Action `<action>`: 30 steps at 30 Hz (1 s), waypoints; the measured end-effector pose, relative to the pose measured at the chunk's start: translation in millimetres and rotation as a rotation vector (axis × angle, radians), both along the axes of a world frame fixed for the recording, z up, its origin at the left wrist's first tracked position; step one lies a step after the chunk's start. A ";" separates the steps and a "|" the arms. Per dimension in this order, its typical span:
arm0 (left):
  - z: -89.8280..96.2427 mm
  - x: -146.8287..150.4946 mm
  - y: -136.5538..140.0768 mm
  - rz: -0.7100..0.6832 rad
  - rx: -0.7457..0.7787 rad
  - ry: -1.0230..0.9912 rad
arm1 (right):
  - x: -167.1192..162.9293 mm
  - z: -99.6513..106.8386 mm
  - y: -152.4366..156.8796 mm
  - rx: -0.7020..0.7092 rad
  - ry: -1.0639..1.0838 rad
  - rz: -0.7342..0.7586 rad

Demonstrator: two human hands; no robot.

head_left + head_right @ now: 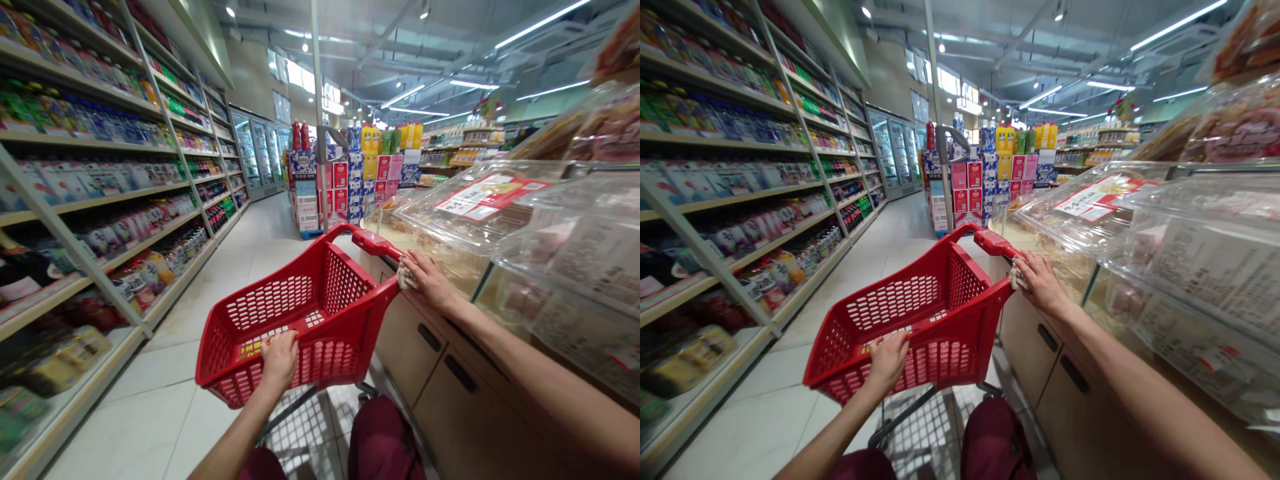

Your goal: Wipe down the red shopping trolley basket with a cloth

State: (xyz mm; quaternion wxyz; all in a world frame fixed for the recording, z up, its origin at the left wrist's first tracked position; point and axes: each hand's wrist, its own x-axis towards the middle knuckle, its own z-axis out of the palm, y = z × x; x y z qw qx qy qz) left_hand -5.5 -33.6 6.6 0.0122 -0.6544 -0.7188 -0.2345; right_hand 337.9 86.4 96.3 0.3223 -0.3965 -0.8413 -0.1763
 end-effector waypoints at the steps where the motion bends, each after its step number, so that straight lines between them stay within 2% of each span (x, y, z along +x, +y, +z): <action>1: -0.3 0.0 -0.1 0.000 0.001 -0.001 | 4.2 6.6 5.6 -0.009 0.019 0.011; 5: -1.4 -0.1 -2.6 -0.008 -0.004 0.003 | 0.9 20.3 26.2 -0.048 0.148 -0.083; 8: -1.4 0.3 -5.9 -0.010 -0.012 0.010 | -7.5 18.1 27.0 -0.117 0.106 -0.138; 13: 0.3 5.9 -8.6 -0.015 -0.019 0.008 | -4.6 11.7 13.8 0.008 0.105 -0.327; 16: 0.8 10.4 -7.8 -0.003 -0.025 0.005 | 4.8 14.0 19.3 -0.023 0.169 -0.371; 19: 0.4 13.4 -6.5 0.010 -0.032 0.006 | 3.4 13.5 23.2 -0.007 0.239 -0.308; 21: 0.5 14.5 -5.3 0.012 -0.038 0.009 | -14.6 4.7 13.3 0.038 0.280 -0.208; 24: 2.4 15.4 -2.6 0.018 -0.049 0.017 | -67.5 -20.7 -19.4 0.063 0.220 0.063; 26: 4.5 15.7 -0.3 0.019 -0.061 0.022 | -101.0 -34.9 -37.8 0.022 0.061 0.262; 28: 6.3 16.0 1.8 0.011 -0.077 0.026 | -111.1 -36.7 -41.3 0.008 -0.032 0.278; 30: 7.1 16.8 3.2 0.001 -0.090 0.026 | -92.5 -25.6 -29.0 0.025 -0.027 0.108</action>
